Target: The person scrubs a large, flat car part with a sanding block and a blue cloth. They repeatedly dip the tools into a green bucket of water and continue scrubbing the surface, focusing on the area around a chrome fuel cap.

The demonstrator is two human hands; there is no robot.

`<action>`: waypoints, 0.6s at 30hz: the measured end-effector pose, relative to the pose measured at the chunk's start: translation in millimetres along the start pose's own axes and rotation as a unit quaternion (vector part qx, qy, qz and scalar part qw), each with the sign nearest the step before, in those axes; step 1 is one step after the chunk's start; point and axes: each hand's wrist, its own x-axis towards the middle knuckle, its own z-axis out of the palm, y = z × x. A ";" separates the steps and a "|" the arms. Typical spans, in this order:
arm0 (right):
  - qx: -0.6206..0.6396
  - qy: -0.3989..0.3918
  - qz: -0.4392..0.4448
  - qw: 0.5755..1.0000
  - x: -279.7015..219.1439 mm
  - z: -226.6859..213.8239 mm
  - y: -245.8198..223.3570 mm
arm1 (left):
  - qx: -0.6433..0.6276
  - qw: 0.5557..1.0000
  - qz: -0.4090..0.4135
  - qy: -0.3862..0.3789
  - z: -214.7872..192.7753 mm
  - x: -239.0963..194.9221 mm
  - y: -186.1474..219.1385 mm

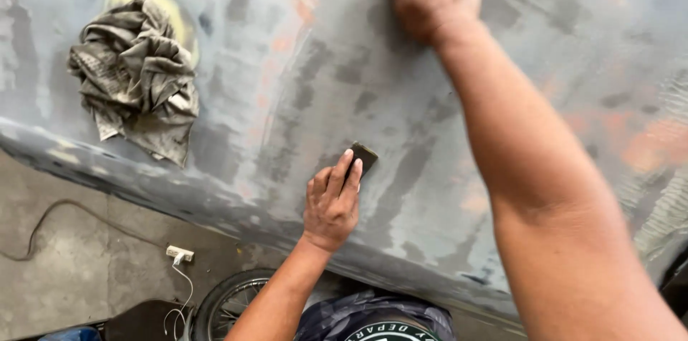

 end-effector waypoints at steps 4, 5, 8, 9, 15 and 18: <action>-0.062 0.034 -0.206 0.976 -66.0 50.1 -31.1 | 0.013 0.999 -0.021 -0.020 -8.6 -5.4 -20.1; -0.077 0.016 -0.253 0.964 -88.6 65.9 -28.5 | 0.025 0.999 -0.037 -0.002 -10.9 -8.4 -25.5; -0.101 -0.055 -0.226 0.967 -164.1 78.1 28.9 | 0.027 0.998 -0.050 -0.011 -23.2 -8.3 -44.2; -0.104 -0.051 -0.219 0.969 -177.7 76.3 70.6 | 0.023 0.999 -0.044 -0.010 -24.2 -8.5 -46.9; -0.070 0.245 0.190 0.948 -257.4 50.2 260.4 | -0.003 0.999 -0.010 -0.037 -16.4 -1.1 -57.1; -0.035 0.297 0.313 0.902 -273.2 79.2 252.0 | 0.000 1.000 -0.001 0.002 -0.9 16.0 -48.7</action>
